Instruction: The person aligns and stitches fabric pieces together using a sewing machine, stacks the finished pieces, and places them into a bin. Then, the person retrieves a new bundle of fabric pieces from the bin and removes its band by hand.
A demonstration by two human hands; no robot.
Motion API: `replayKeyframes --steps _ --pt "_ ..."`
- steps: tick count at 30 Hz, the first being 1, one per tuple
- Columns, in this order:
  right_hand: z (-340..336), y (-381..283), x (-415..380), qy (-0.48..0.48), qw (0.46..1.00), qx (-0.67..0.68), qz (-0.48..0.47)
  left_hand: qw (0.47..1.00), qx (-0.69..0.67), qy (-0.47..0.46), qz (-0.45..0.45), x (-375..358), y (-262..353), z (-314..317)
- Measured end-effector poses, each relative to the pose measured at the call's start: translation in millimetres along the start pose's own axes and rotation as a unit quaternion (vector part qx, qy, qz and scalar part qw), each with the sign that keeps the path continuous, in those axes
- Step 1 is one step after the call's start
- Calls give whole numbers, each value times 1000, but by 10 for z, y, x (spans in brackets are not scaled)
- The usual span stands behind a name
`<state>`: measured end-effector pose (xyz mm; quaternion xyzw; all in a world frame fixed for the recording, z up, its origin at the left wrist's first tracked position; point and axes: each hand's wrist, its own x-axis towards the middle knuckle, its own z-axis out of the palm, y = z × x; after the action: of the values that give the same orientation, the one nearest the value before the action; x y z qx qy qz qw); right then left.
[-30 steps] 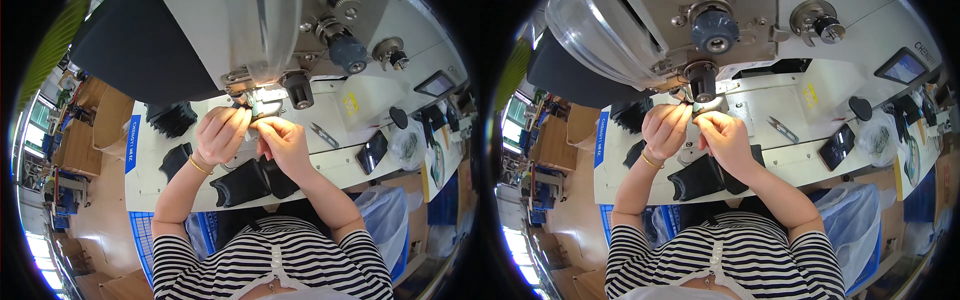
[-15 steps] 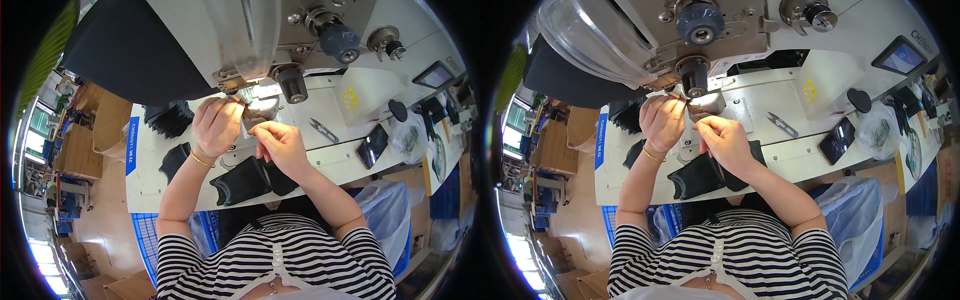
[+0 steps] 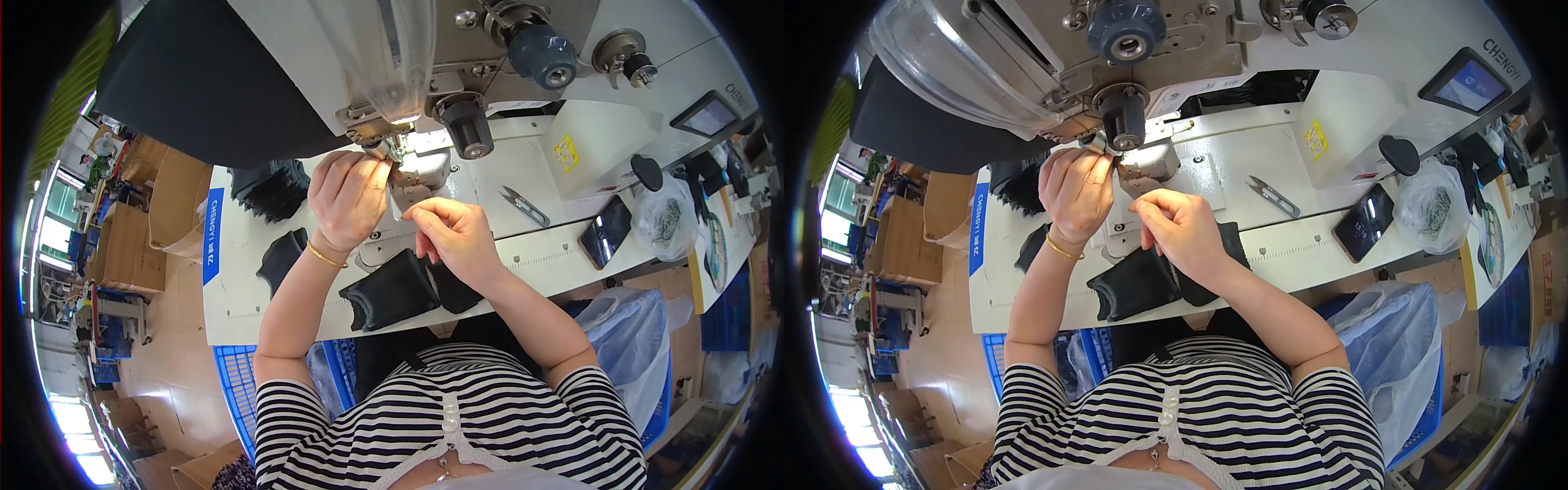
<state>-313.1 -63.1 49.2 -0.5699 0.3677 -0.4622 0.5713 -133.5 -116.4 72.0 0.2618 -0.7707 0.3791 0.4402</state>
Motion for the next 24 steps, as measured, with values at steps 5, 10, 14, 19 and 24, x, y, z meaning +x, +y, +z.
replayKeyframes --steps 5,10,14,19,24 --pt "10 56 -21 -6 1000 15 11 1000 0 6 -8 16 24 -12" --pt "27 69 -71 -15 999 5 28 993 -36 -11 -111 -56 111 -33" --pt "-97 154 -200 -5 998 -28 59 952 -95 -74 -282 -143 158 -13" --pt "-128 286 -278 -14 997 -15 70 927 -176 -104 -315 -109 94 48" --pt "-80 195 -376 -21 996 -41 72 410 -500 30 -762 -676 -255 -398"
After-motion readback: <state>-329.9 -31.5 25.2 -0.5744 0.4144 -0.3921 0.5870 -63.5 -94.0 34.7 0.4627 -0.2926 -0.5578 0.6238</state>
